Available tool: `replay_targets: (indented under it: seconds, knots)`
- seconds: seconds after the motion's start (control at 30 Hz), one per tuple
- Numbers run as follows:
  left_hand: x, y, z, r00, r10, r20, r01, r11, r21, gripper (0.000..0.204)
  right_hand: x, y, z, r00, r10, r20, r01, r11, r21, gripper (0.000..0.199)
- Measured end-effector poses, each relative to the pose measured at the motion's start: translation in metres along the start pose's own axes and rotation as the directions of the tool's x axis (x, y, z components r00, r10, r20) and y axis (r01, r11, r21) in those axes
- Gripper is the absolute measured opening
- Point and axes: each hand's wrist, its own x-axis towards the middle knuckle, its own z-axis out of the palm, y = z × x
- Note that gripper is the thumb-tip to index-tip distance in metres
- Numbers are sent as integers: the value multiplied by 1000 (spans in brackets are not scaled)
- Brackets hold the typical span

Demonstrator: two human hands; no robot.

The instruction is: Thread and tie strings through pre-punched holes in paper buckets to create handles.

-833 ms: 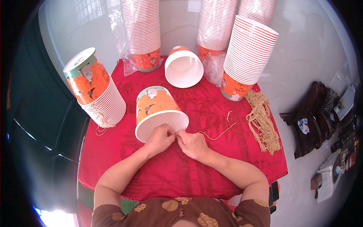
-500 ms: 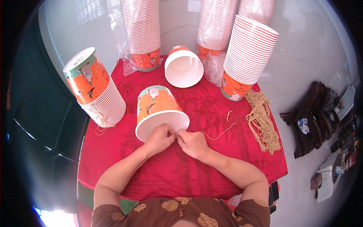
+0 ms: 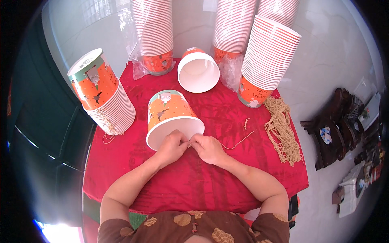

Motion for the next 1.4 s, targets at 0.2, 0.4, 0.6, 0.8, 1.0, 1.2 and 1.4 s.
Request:
replay_targets:
  seconds: [0.2,0.4,0.6,0.8,1.0,1.2,1.4]
  knots:
    - [0,-5,1,999,1,43,2,998,-57,11,0,-3,-1,999,39,5,-40,999,17,13]
    - [-2,6,-1,998,-18,57,23,997,-73,9,-1,-3,2,998,40,-42,-40,999,-7,14]
    - [1,-2,2,1000,21,23,-21,1000,-13,10,-4,-5,-1,998,16,-58,-16,1000,8,13]
    - [1,-1,-1,1000,-29,8,29,1000,6,9,-14,-3,-4,991,-97,-88,97,995,-3,9]
    - [2,-1,0,1000,-31,-6,31,999,14,8,-15,0,-7,982,-167,-91,155,979,-130,11]
    - [2,-2,1,1000,-18,-24,18,1000,23,7,-15,-1,-10,988,-148,-32,140,974,-176,13]
    - [2,7,-2,996,-84,-2,84,996,23,10,-15,-3,-13,993,-120,-6,116,975,-190,16]
